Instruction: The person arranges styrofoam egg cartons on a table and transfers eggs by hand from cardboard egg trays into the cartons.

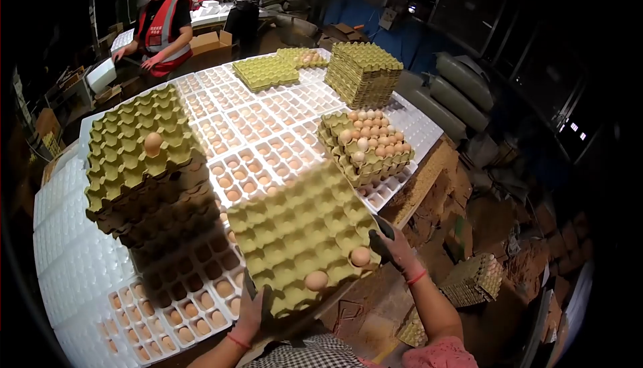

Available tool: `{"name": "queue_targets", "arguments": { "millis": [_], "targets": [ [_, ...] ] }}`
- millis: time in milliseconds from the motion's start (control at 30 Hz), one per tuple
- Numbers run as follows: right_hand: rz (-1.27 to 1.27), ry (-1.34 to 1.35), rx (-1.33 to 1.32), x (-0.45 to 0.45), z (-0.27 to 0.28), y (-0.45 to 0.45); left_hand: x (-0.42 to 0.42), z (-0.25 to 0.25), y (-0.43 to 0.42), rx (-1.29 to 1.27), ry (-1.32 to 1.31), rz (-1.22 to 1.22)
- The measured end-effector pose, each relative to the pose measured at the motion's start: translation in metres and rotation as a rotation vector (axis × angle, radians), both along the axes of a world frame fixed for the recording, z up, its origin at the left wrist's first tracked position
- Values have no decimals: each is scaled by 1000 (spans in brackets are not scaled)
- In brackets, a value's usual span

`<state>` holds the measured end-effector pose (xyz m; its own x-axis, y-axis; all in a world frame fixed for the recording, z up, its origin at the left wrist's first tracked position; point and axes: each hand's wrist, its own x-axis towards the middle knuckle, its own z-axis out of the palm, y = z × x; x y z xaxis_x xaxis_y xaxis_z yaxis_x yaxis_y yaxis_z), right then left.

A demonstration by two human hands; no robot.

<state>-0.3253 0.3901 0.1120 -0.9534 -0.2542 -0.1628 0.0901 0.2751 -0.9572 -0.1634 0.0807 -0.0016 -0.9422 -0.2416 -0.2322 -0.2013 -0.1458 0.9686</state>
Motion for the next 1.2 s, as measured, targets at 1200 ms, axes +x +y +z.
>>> {"name": "queue_targets", "arguments": {
  "millis": [1200],
  "targets": [
    [-226, 263, 213, -431, -139, 194, -470, 17, 163, 269, -172, -325]
  ]
}}
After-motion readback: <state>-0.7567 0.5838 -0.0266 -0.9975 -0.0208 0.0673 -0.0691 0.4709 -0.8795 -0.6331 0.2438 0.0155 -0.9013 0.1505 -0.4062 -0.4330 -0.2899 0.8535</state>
